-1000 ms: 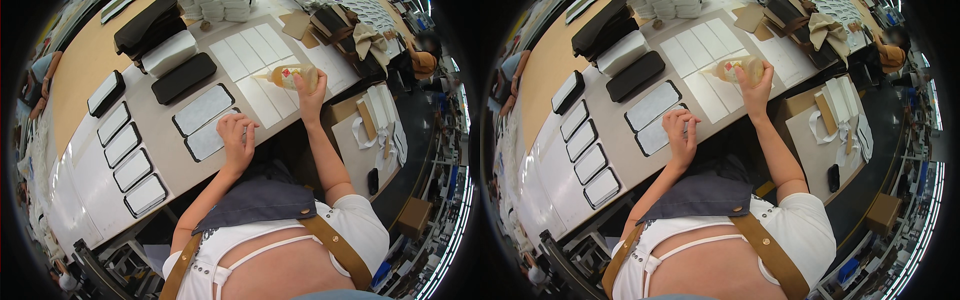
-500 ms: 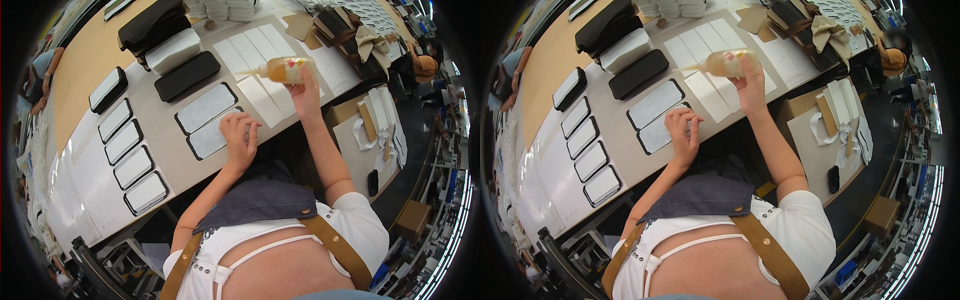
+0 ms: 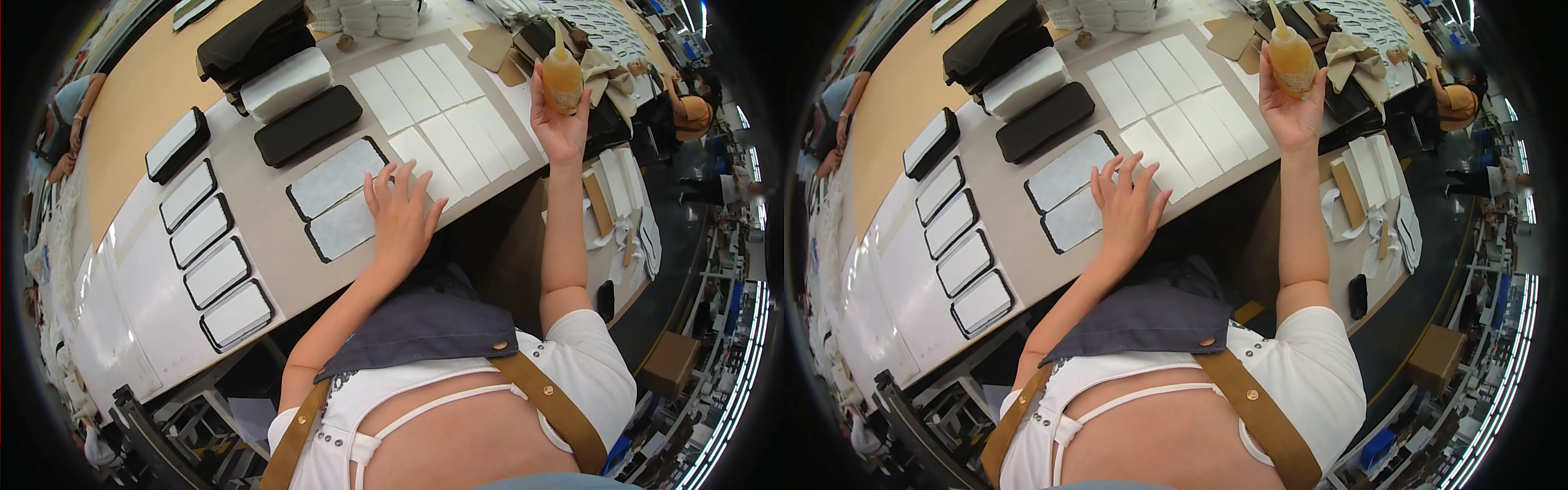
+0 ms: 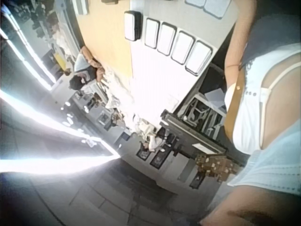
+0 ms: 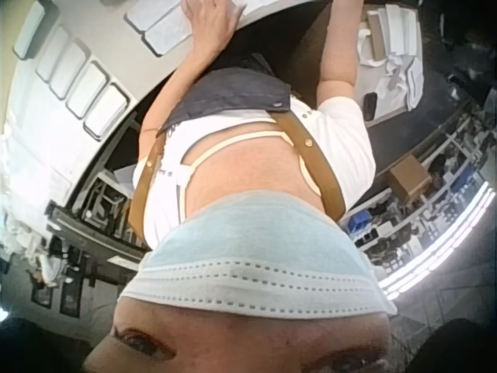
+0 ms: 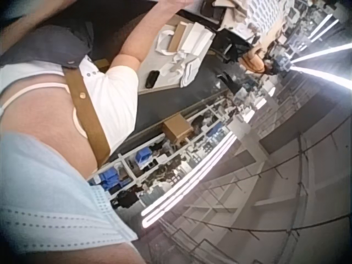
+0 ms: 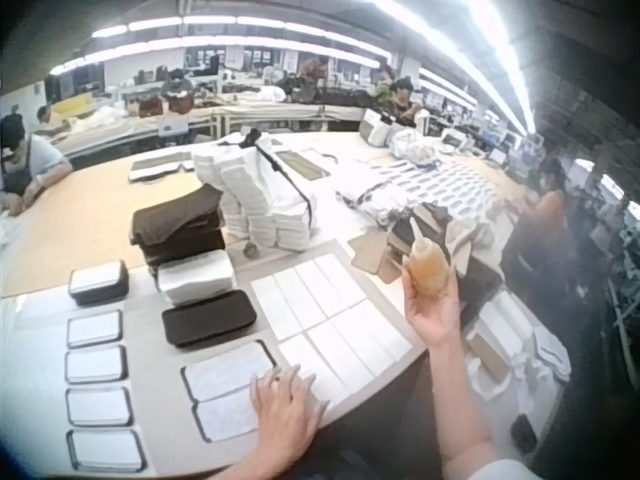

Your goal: The person adheres protective sheets onto panels, lays out white foam strips on the workbench, applies glue across the strips using a squeeze bottle, and attaches a glued strip onto a panel.

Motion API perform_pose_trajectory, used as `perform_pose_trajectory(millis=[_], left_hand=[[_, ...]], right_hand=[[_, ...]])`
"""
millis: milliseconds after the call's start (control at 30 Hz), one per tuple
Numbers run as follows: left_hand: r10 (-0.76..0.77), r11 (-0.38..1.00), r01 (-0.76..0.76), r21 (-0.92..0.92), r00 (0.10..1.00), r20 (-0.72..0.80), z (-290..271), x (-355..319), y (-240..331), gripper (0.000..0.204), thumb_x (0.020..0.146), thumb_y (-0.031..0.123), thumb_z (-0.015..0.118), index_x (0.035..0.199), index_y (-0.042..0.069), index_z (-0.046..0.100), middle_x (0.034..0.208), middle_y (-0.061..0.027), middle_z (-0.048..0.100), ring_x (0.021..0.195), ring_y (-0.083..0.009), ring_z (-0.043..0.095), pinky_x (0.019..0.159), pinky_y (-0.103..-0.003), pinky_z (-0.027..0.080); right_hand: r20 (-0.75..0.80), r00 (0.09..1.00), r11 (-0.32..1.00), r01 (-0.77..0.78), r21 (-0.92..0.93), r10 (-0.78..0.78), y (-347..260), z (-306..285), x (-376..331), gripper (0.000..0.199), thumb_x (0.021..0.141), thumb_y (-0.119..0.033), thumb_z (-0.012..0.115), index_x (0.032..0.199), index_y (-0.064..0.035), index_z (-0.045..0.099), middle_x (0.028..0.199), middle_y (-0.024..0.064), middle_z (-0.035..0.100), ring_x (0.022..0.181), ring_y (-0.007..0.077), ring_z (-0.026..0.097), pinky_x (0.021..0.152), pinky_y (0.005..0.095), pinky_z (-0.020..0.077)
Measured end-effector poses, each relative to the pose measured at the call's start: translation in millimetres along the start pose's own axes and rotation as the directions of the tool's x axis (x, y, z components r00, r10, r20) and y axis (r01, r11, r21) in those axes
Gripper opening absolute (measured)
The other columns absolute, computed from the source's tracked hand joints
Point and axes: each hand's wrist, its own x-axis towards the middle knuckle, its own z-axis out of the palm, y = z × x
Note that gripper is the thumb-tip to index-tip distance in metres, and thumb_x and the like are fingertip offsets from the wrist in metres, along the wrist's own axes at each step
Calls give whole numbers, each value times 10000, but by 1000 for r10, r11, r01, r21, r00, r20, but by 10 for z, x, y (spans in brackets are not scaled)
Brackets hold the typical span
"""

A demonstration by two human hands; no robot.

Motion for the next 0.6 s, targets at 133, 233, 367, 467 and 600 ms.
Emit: perform_pose_trajectory(millis=[133, 233, 367, 467, 600], left_hand=[[-40, 989, 30, 142, 997, 67, 94, 236, -79, 421, 894, 351, 722, 1191, 60, 656, 1385, -168, 489, 1371, -388, 343, 1190, -605, 141], [-31, 977, 2, 211, 991, 133, 136, 325, -108, 427, 905, 388, 706, 1168, 53, 671, 1392, -190, 477, 1383, -395, 325, 1197, -607, 133], [-21, 984, -2, 177, 991, 132, 183, 337, -107, 414, 911, 395, 695, 1132, 44, 687, 1395, -191, 475, 1399, -397, 309, 1205, -601, 124], [-17, 990, 0, 138, 993, 118, 168, 318, -117, 402, 906, 388, 705, 1124, 50, 688, 1400, -190, 471, 1412, -400, 295, 1209, -596, 117], [-87, 984, 66, 164, 988, 127, -17, 227, -118, 377, 899, 367, 721, 1122, 64, 685, 1415, -193, 457, 1431, -404, 274, 1210, -598, 107]], right_hand=[[-23, 1000, 1000, 21, -5, -21, -74, -101, -80, 772, 874, -311, 759, 1471, 24, 403, 1486, 259, 457, 1362, 375, 485, 1136, 459, 460], [-58, 998, 999, -4, 41, 6, -101, -174, -126, 737, 912, -402, 717, 1427, 43, 435, 1441, 267, 488, 1340, 399, 505, 1110, 473, 485], [-108, 994, 998, -5, 60, 11, -90, -211, -165, 745, 889, -347, 746, 1436, 43, 424, 1450, 264, 480, 1344, 384, 501, 1105, 457, 492], [-139, 990, 998, 4, 67, 5, -55, -212, -175, 762, 863, -290, 775, 1450, 36, 414, 1462, 260, 471, 1345, 366, 501, 1100, 442, 499], [-136, 991, 998, 10, 64, -1, -85, -255, -179, 778, 854, -273, 787, 1454, 39, 403, 1457, 259, 472, 1350, 369, 494, 1099, 444, 500]])
